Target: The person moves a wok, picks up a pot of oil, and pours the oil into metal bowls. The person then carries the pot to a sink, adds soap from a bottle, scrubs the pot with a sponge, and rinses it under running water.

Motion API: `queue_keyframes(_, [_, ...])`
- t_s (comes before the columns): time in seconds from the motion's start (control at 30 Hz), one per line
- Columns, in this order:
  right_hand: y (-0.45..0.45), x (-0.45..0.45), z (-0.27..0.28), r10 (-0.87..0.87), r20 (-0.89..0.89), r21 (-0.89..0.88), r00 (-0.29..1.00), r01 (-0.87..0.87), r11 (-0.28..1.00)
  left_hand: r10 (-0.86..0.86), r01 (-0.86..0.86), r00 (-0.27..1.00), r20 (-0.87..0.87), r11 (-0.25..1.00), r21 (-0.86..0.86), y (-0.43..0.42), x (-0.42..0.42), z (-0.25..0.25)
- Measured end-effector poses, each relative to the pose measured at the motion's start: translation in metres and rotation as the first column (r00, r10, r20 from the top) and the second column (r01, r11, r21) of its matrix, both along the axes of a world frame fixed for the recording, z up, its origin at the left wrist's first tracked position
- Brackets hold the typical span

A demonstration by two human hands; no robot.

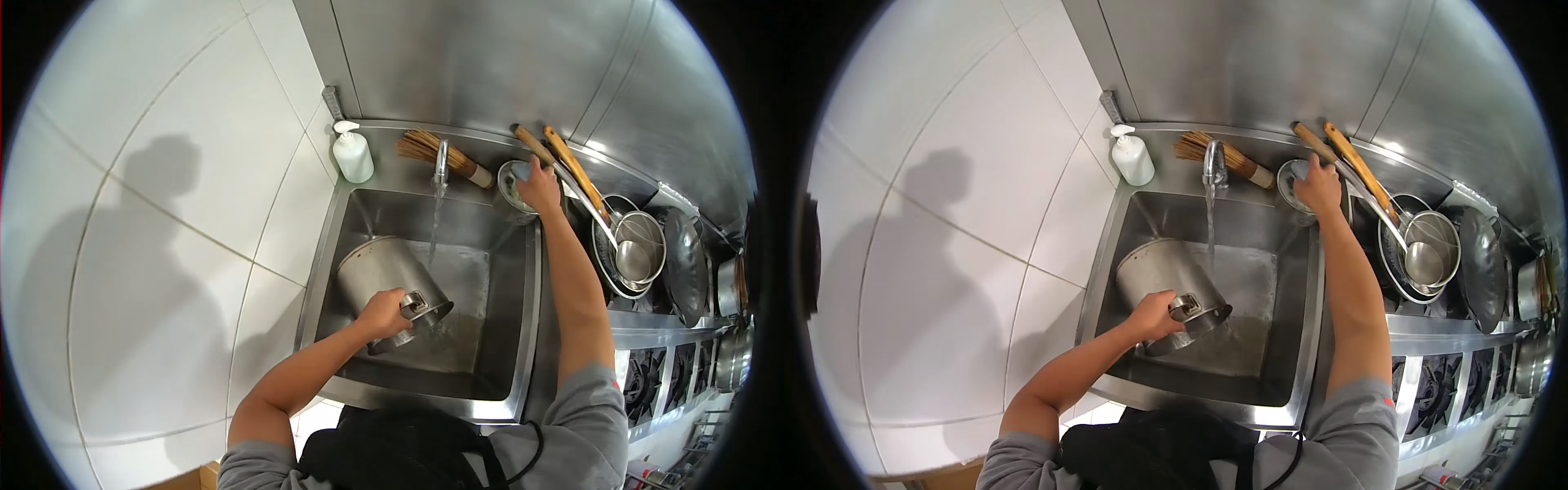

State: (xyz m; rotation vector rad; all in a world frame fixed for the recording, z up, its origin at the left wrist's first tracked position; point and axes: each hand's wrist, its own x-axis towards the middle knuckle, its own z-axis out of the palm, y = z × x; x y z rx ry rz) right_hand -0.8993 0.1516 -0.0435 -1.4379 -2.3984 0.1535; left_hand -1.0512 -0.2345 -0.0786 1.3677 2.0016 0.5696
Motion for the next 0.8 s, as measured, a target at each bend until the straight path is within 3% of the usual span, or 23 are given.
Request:
queue_keyframes(0.03, [-0.014,0.005,0.01,0.056,-0.093,0.186,0.994,-0.038,0.982,0.003,-0.003,1.0,0.011,1.0,0.01,-0.005,0.01,0.009])
queue_keyframes(0.07, [-0.027,0.013,0.019,0.059,-0.106,0.192,0.993,-0.038,0.981,0.006,-0.006,1.0,-0.003,1.0,0.016,-0.01,0.021,0.013])
queue_keyframes(0.17, [-0.078,0.028,0.059,0.217,-0.277,0.133,0.936,-0.187,0.973,0.002,0.033,0.98,-0.2,0.984,0.172,-0.026,0.051,0.022])
queue_keyframes(0.37, [-0.135,0.044,0.066,0.42,-0.306,0.087,0.855,-0.414,0.906,0.119,0.067,0.845,-0.521,0.944,0.324,-0.046,0.092,0.009])
queue_keyframes(0.5, [-0.157,0.046,0.054,0.496,-0.312,0.002,0.81,-0.521,0.853,0.325,-0.065,0.795,-0.513,0.886,0.459,-0.05,0.108,0.032])
queue_keyframes(0.57, [-0.16,0.042,0.041,0.527,-0.337,-0.031,0.78,-0.568,0.822,0.478,-0.205,0.812,-0.335,0.771,0.602,-0.057,0.101,0.05])
queue_keyframes(0.6, [-0.159,0.039,0.032,0.51,-0.411,-0.128,0.756,-0.601,0.789,0.534,-0.272,0.813,-0.23,0.699,0.661,-0.064,0.094,0.059])
queue_keyframes(0.67, [-0.173,0.033,0.032,0.495,-0.476,-0.22,0.727,-0.643,0.733,0.658,-0.589,0.746,0.101,0.582,0.561,-0.09,0.081,0.091])
queue_keyframes(0.7, [-0.193,0.034,0.039,0.419,-0.572,-0.416,0.706,-0.689,0.593,0.652,-0.7,0.695,0.303,0.516,0.494,-0.106,0.07,0.103])
queue_keyframes(0.73, [-0.212,0.033,0.042,0.318,-0.643,-0.572,0.697,-0.713,0.405,0.659,-0.725,0.675,0.331,0.511,0.462,-0.123,0.068,0.112])
queue_keyframes(0.8, [-0.247,0.024,0.032,0.354,-0.711,-0.581,0.607,-0.791,0.189,0.668,-0.764,0.625,0.405,0.416,0.492,-0.145,0.072,0.111])
